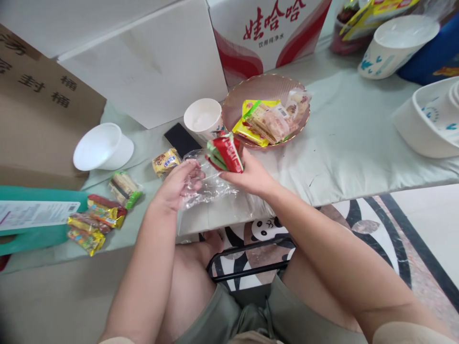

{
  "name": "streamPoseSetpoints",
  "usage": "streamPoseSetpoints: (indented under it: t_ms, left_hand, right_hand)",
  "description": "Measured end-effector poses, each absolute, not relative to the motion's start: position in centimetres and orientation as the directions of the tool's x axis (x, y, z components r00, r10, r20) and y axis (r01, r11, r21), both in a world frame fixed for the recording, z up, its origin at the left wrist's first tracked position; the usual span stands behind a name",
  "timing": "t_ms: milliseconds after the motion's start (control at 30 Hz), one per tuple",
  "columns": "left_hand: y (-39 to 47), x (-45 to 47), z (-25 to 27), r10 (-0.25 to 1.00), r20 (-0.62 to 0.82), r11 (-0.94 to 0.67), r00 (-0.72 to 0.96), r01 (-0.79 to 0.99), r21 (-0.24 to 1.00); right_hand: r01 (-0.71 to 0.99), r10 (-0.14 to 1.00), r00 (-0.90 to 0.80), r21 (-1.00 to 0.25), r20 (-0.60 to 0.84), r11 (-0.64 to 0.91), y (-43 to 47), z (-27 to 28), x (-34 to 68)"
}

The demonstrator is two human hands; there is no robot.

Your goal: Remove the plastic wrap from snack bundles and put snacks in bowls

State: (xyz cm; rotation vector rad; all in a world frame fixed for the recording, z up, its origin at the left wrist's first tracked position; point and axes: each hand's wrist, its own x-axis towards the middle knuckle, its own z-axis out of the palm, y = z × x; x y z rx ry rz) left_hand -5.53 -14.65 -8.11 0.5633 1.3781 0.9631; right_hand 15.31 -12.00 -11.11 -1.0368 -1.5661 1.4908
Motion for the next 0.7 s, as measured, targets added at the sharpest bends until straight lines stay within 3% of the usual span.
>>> streamPoseSetpoints:
  t_ms: [200, 467, 600, 700]
  left_hand:
    - [-14.9, -6.2, -6.3, 0.876, -0.477, 0.437, -0.07, -0.301, 0.848]
    - [-15.3, -4.3, -7.6, 0.886, -0.434, 0.463, 0.164, -0.357, 0.811]
    - [-15.6, -5.0, -8.4, 0.928, -0.366, 0.344, -0.07, -0.214, 0.914]
    - [-16.5, -5.7, -8.8, 0.906, -0.352, 0.35, -0.235, -0.05, 0.935]
  right_hand:
    - [0.021, 0.902, -0.373, -0.974, -0.219, -0.228, -12.2, -11.4, 15.1]
    - [0.171, 0.857, -0.48, -0.978, -0.189, -0.12, -12.3, -11.2, 13.9]
    - [0.218, 0.868, -0.45, -0.969, -0.209, -0.121, -12.4, -11.2, 13.6]
    - [0.231, 0.878, -0.433, -0.967, -0.202, -0.108, -12.3, -11.4, 13.7]
